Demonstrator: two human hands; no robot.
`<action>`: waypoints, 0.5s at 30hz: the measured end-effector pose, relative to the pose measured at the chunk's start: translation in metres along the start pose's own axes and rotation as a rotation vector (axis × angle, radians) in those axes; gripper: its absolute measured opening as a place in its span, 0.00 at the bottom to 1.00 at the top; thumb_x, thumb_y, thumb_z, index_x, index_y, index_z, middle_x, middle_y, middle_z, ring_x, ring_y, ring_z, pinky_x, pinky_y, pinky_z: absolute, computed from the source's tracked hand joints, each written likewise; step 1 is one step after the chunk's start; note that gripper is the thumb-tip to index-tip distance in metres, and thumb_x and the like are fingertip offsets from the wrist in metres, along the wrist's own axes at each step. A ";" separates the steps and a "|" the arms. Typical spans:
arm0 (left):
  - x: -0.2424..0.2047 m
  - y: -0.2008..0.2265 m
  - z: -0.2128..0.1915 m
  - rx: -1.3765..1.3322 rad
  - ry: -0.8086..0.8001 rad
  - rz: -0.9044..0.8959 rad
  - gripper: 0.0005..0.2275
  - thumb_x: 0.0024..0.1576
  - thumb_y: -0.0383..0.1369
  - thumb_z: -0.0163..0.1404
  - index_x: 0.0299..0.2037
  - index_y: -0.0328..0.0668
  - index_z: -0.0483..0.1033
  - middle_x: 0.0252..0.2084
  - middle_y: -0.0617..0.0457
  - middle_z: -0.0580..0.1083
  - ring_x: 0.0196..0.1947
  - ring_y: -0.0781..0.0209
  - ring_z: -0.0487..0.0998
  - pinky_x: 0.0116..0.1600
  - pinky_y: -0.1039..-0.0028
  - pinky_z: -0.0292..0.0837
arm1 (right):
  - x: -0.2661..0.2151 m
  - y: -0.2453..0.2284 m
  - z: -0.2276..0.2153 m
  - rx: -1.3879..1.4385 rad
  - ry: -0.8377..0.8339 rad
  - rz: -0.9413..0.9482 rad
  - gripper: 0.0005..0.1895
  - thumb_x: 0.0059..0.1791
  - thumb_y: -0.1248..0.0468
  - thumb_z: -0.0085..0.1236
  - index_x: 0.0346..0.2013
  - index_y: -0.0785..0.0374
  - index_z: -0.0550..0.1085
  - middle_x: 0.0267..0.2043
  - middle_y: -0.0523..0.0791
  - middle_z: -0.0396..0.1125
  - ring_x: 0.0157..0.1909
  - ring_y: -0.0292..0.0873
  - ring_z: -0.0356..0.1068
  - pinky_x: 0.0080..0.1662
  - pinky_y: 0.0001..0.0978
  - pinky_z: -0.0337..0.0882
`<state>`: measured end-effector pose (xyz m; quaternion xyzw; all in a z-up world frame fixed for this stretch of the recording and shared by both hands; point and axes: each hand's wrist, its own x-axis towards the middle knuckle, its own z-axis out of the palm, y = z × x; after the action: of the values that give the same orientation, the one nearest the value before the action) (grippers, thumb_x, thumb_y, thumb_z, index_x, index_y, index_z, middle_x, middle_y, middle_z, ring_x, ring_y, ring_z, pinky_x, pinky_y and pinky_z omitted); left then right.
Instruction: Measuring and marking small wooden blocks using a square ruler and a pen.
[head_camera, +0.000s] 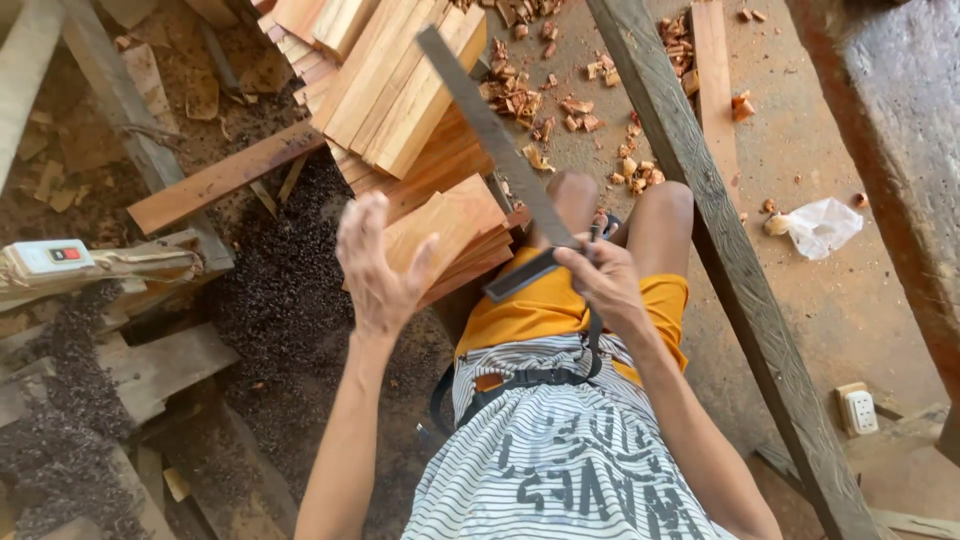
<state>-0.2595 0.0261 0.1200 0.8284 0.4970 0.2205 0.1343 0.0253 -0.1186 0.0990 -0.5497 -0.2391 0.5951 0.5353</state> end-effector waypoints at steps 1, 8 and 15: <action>0.013 -0.006 0.004 0.006 0.041 -0.054 0.46 0.57 0.51 0.65 0.78 0.44 0.48 0.78 0.37 0.54 0.80 0.40 0.48 0.81 0.46 0.44 | -0.005 -0.003 -0.011 -0.058 0.054 -0.032 0.07 0.54 0.61 0.59 0.40 0.63 0.76 0.22 0.31 0.56 0.21 0.24 0.52 0.23 0.20 0.48; 0.158 -0.021 0.020 0.336 -0.216 -0.192 0.63 0.41 0.61 0.70 0.76 0.56 0.32 0.75 0.30 0.30 0.75 0.26 0.29 0.70 0.28 0.28 | -0.034 0.003 -0.059 -0.079 0.151 -0.066 0.09 0.55 0.61 0.57 0.35 0.64 0.75 0.23 0.35 0.66 0.21 0.26 0.55 0.24 0.21 0.52; 0.182 -0.070 0.005 0.248 -0.433 -0.223 0.55 0.39 0.49 0.68 0.78 0.60 0.45 0.78 0.37 0.45 0.78 0.40 0.46 0.75 0.41 0.48 | -0.051 0.030 -0.064 -0.013 0.325 -0.045 0.08 0.53 0.63 0.60 0.35 0.66 0.75 0.21 0.35 0.59 0.21 0.28 0.55 0.25 0.23 0.54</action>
<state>-0.2358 0.2191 0.1266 0.8065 0.5681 -0.0405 0.1584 0.0634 -0.1931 0.0753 -0.6368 -0.1655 0.4848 0.5763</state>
